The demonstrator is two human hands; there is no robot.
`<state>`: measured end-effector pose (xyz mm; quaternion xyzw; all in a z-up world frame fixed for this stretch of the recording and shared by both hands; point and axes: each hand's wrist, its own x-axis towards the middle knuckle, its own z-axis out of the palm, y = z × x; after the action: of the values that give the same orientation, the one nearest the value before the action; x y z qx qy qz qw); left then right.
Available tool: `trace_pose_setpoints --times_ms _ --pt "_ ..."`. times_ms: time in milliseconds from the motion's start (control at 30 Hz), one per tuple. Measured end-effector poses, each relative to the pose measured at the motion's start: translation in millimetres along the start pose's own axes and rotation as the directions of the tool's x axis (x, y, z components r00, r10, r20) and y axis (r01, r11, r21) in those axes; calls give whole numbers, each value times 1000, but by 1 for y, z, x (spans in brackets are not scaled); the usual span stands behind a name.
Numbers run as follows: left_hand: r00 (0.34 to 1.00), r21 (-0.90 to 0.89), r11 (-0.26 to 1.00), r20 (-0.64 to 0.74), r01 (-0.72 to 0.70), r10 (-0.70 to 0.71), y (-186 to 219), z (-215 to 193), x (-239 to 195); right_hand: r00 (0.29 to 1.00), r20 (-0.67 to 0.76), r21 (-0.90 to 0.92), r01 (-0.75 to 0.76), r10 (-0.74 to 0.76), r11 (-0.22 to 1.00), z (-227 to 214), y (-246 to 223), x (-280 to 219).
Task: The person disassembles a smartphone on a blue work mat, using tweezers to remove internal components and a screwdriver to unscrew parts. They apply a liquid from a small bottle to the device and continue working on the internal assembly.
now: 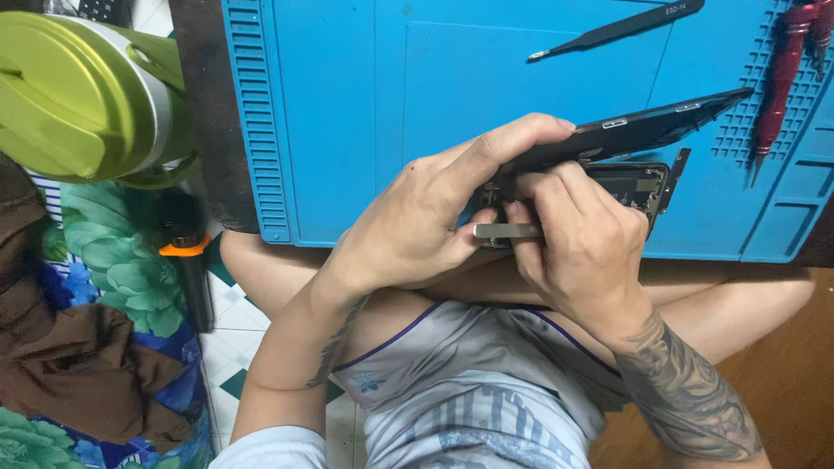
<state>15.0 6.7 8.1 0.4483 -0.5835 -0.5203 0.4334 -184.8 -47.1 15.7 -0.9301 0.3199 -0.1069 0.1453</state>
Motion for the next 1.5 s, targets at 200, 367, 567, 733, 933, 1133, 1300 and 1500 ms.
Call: trace_pose_setpoints --times_ms 200,367,567,733,933,1133,1300,1500 --pt "1000 18 1000 20 -22 22 -2 -2 -1 999 31 114 -30 26 993 -2 6 -2" --pt "1000 13 1000 22 -5 4 -2 -2 -1 996 78 230 -64 47 971 -11 6 -2" --pt "1000 55 998 7 -17 17 -6 -1 0 986 -1 309 -156 165 938 -33 2 -13" --pt "998 109 993 -59 37 -31 3 -1 5 956 -193 315 -152 220 937 -21 23 -34" --pt "977 -174 977 -147 127 -153 8 1 9 873 -406 299 -153 271 942 -20 57 -54" --pt "823 -159 987 -555 33 -117 3 -41 16 821 -571 -31 -38 13 999 -25 113 -62" --pt "831 -325 945 -537 -45 -145 -34 -111 4 831 -556 -36 -25 0 999 -27 121 -50" --pt "717 -305 952 -658 26 -230 -60 -119 9 751 -659 54 8 30 999 -27 125 -46"
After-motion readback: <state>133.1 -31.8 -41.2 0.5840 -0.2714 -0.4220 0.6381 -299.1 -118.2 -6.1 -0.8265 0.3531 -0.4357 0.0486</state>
